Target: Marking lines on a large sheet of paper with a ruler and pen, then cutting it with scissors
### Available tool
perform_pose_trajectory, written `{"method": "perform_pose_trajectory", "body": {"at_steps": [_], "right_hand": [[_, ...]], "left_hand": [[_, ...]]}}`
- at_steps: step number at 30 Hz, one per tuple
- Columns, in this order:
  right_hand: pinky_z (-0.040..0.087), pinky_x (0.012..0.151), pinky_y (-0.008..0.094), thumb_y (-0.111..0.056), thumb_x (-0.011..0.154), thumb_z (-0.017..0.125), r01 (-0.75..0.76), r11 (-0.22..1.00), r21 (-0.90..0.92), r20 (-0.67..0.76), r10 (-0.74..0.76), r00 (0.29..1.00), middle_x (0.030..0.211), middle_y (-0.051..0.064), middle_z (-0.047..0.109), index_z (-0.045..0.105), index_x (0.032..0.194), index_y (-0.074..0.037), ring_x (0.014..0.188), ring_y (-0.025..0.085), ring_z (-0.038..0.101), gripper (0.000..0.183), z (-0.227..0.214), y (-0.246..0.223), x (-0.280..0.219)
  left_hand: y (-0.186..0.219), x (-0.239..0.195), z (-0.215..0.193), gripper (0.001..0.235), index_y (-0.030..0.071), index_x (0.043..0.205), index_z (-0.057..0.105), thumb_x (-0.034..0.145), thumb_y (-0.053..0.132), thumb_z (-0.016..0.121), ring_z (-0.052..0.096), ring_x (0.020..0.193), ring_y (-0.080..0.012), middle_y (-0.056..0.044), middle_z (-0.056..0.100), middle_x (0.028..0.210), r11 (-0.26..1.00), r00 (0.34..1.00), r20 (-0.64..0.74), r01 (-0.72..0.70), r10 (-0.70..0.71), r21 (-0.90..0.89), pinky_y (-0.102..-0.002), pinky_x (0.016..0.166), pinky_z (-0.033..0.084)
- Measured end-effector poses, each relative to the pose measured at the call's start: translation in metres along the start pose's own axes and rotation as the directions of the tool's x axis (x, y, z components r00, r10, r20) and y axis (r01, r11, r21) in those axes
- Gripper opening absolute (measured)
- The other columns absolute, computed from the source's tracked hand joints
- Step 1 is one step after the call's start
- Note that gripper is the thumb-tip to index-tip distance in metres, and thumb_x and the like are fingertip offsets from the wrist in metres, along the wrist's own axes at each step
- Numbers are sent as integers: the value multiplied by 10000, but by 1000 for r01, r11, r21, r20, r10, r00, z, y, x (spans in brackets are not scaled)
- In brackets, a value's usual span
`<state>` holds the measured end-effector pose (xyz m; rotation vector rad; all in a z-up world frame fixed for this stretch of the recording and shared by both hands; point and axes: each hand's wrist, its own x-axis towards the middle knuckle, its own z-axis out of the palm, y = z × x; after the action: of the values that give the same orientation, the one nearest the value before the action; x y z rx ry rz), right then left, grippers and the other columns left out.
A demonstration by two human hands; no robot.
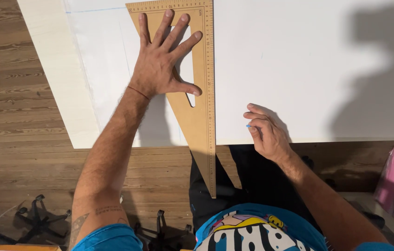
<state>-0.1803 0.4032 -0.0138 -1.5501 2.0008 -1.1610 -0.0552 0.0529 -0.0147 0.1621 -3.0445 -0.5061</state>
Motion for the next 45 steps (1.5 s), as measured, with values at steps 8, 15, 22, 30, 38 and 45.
{"method": "perform_pose_trajectory", "body": {"at_steps": [8,15,22,30,38,45], "right_hand": [[583,1011,432,-138,1084,470,46,997,-62,-23,-47,999,1127,155,747,547,1013,-15,1243,347,670,161,-1,-1,7],[583,1035,420,-120,1083,463,20,1000,-3,-22,-20,1000,1180,228,717,552,1030,21,1237,363,666,175,0,-1,3],[587,1033,430,-131,1086,464,20,1000,10,-17,-20,1000,1161,219,721,539,1034,18,1247,380,659,175,3,3,-2],[582,1049,428,-123,1080,477,11,1000,27,-14,-10,1000,1154,223,721,560,1014,25,1253,386,650,182,0,2,0],[608,972,391,-153,1065,517,-3,1000,31,-53,5,999,1126,182,745,577,1007,-15,1185,324,698,162,-5,-3,9],[476,676,339,-111,1086,615,-245,969,-16,38,245,969,854,79,654,649,968,-15,728,205,582,155,-17,17,112]], "left_hand": [[-2,-1,4,1254,266,1684,298,763,1116,245,179,1610,-429,-121,229,1735,999,1000,18,-3,3,32,-797,1180,-39],[4,-4,7,1253,251,1667,350,752,1102,266,193,1592,-448,-141,266,1719,1000,1000,-19,7,-7,1,-823,1167,-7],[4,-4,6,1255,261,1669,348,746,1111,311,166,1596,-438,-140,256,1723,1000,1000,-15,20,-21,-13,-815,1179,-13],[2,-4,5,1240,279,1675,308,754,1109,311,175,1609,-442,-137,244,1735,1000,1000,2,21,-21,-16,-812,1184,-19],[3,-3,3,1234,271,1671,321,761,1105,332,175,1599,-453,-136,263,1729,1000,1000,-10,8,-8,-21,-843,1159,-14],[2,-5,9,1213,286,1673,294,776,1103,278,176,1611,-420,-123,255,1737,1000,999,-32,8,-8,10,-809,1183,-26]]}}
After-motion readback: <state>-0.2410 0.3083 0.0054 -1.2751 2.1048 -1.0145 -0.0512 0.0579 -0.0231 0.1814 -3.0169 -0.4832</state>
